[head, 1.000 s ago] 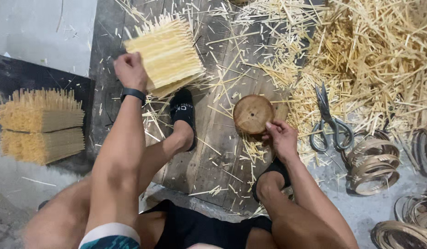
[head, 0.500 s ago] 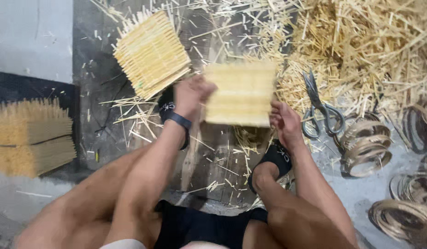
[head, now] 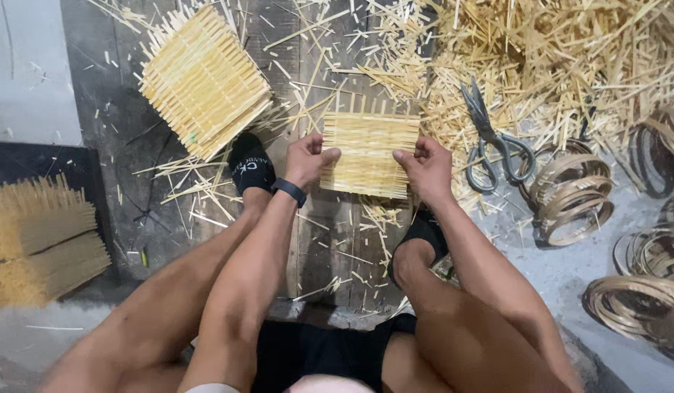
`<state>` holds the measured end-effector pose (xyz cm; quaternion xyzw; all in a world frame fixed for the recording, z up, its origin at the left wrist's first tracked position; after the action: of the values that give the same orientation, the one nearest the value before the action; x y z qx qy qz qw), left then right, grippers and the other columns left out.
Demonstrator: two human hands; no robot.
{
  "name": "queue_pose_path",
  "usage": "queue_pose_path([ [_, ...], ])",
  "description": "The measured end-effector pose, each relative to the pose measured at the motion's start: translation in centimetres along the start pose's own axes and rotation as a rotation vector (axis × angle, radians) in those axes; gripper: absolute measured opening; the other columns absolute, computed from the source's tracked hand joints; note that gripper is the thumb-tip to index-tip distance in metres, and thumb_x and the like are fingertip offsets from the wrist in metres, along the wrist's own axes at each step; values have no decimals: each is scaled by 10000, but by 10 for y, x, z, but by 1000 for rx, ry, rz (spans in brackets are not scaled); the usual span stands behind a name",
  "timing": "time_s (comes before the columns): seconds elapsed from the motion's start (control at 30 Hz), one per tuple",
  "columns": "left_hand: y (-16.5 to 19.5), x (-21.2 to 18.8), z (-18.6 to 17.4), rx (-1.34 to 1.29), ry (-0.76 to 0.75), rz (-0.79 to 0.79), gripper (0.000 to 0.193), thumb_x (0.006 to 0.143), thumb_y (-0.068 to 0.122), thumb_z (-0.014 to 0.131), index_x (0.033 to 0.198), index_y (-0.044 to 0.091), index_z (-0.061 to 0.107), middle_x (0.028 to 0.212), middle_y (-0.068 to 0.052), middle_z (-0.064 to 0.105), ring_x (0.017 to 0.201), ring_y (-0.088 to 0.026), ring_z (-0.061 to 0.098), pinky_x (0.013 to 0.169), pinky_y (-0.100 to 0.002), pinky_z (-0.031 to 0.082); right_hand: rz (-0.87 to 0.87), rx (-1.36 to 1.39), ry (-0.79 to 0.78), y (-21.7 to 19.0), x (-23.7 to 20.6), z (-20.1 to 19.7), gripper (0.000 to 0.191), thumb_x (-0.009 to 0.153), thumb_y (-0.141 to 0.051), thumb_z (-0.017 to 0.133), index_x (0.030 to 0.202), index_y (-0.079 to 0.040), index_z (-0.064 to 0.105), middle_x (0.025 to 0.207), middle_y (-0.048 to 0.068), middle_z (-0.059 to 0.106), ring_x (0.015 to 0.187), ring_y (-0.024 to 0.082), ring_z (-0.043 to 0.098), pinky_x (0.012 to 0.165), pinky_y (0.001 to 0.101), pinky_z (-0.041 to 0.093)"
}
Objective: The person sits on the floor and repeatedly places a circular bamboo ring over a square woven bamboo mat, then uses shears to trim the protruding bamboo strips flush with the ring. The trimmed mats are stacked nearby.
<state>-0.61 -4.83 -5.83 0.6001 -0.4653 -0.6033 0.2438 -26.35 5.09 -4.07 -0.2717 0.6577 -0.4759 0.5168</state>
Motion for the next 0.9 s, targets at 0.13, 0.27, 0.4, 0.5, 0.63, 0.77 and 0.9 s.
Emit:
queue_pose_path([
  [0.13, -11, -2, 1, -41, 16, -23, 345, 772, 45, 892, 1058, -25, 713, 884, -28, 722, 763, -83, 659, 686, -242, 568, -17, -58, 39, 1, -1, 0, 270, 894, -17, 758, 1147, 32, 677, 990, 78, 755, 856, 93, 700, 762, 244, 582],
  [0.27, -20, -1, -4, -63, 33, -65, 380, 741, 37, 888, 1065, -9, 694, 910, -40, 739, 775, -95, 685, 696, -248, 585, -21, 17, 34, 7, -6, 2, 304, 900, -42, 765, 1176, 31, 661, 990, 74, 756, 862, 100, 715, 764, 245, 591],
  [0.4, -22, -3, -5, 55, -33, -27, 492, 747, 83, 882, 1176, -11, 661, 990, -59, 757, 855, -126, 716, 763, -257, 585, -150, 40, 172, 17, -24, -27, 414, 893, -65, 809, 1247, 6, 607, 979, 38, 694, 861, 87, 649, 759, 234, 555],
  [0.5, -23, -16, -8, 66, 12, -18, 641, 769, 95, 879, 1311, -15, 556, 1035, -81, 740, 863, -143, 702, 728, -277, 571, -316, -21, 475, 28, -51, -109, 335, 961, -73, 762, 1262, -36, 620, 1026, 9, 654, 887, 86, 597, 782, 227, 502],
  [0.63, -14, -30, -17, -7, 111, -5, 721, 840, 84, 864, 1434, 3, 462, 1028, -61, 662, 827, -124, 636, 642, -245, 515, -315, -347, 1016, 47, -123, -265, 231, 970, -120, 820, 1135, -57, 671, 983, 8, 637, 836, 95, 590, 745, 238, 521],
  [0.77, 4, -32, -30, -90, 187, 71, 684, 876, 70, 845, 1434, 7, 453, 1092, -54, 645, 902, -116, 657, 677, -246, 564, 62, -253, 937, 80, -172, -332, 276, 936, -261, 854, 1071, -47, 743, 945, 42, 698, 826, 113, 605, 779, 274, 516],
  [0.9, 13, -35, -36, -45, 231, 15, 623, 895, 82, 820, 1424, 13, 500, 1127, -49, 636, 908, -126, 665, 706, -248, 593, -196, -880, 634, 74, -195, -313, 406, 658, -175, 903, 992, -28, 725, 971, 142, 673, 872, 313, 649, 784, 414, 523],
])
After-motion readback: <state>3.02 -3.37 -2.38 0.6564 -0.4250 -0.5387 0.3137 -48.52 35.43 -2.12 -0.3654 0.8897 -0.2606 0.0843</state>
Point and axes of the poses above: each hand's wrist, its own x-axis towards the middle knuckle, its own z-axis out of the palm, y = z × x, the point moved 4 cm from there along x, towards the middle knuckle
